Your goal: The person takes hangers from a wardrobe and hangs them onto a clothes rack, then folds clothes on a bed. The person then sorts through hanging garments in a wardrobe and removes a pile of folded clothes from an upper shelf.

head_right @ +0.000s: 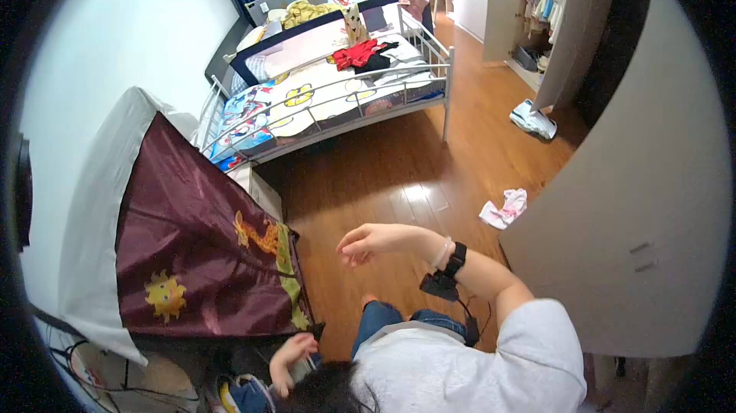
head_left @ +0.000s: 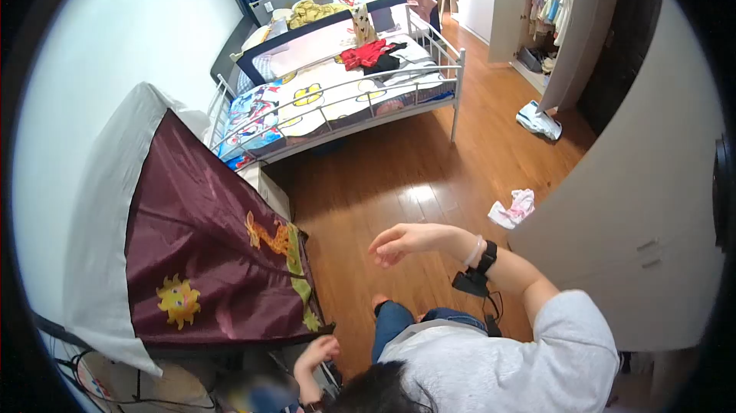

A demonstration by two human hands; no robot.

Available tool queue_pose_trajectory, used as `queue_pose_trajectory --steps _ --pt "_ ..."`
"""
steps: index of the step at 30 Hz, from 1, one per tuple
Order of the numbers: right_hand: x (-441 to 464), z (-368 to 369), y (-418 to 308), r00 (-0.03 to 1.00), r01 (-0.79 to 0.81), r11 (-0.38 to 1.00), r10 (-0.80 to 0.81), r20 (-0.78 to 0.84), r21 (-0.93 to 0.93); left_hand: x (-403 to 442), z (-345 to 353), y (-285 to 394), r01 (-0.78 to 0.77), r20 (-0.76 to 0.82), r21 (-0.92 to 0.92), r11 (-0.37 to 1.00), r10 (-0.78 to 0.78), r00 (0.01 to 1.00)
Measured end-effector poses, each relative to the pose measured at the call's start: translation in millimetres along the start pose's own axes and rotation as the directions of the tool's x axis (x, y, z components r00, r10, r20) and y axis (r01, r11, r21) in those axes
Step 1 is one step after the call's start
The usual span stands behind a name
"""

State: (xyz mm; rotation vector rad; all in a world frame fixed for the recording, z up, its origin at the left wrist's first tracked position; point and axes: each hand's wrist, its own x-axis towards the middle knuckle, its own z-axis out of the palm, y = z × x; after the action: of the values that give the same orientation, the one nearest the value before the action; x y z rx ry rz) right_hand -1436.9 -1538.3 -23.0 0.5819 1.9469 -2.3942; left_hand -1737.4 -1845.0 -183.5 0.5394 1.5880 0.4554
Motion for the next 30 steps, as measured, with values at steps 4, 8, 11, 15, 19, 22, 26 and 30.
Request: queue_pose_trajectory --steps 4,8,11,15,19,22,26,30 --pt "13.6 -67.7 -16.8 0.997 0.029 0.999 -0.026 -0.068 0.043 81.8 -23.0 142.1 -0.224 -0.206 0.216 0.95 0.269 0.941" --pt "38.2 -161.9 -47.8 0.983 0.071 0.993 -0.053 -0.175 0.094 172.2 -59.2 260.5 -0.281 -0.107 0.243 0.928 0.314 0.943" --pt "60.9 -241.5 -87.3 0.946 0.079 0.995 -0.054 -0.321 0.068 259.7 -82.9 330.0 -0.377 0.0 0.16 0.912 0.382 0.924" --pt "88.5 -352.2 -164.7 0.881 0.263 0.934 -0.13 -0.455 0.243 331.7 -89.0 445.9 -0.397 0.107 0.265 0.879 0.383 0.918" --pt "114.5 -467.3 -264.3 0.736 0.564 0.811 -0.409 -0.539 0.154 367.7 -58.0 572.5 -0.643 0.32 0.444 0.624 0.56 0.764" --pt "144.7 -559.5 -331.7 0.596 0.72 0.673 -0.477 -0.646 0.169 362.1 -1.3 665.5 -0.776 0.617 0.276 0.567 0.514 0.596" --pt "206.2 -641.5 -415.0 0.483 0.811 0.547 -0.428 -0.764 0.207 369.0 40.6 731.3 -0.83 0.841 0.071 0.554 0.414 0.349" --pt "298.7 -815.2 -434.5 0.53 0.809 0.487 -0.362 -0.767 0.329 421.0 50.2 782.1 -0.713 0.9 -0.192 0.674 0.411 0.146"
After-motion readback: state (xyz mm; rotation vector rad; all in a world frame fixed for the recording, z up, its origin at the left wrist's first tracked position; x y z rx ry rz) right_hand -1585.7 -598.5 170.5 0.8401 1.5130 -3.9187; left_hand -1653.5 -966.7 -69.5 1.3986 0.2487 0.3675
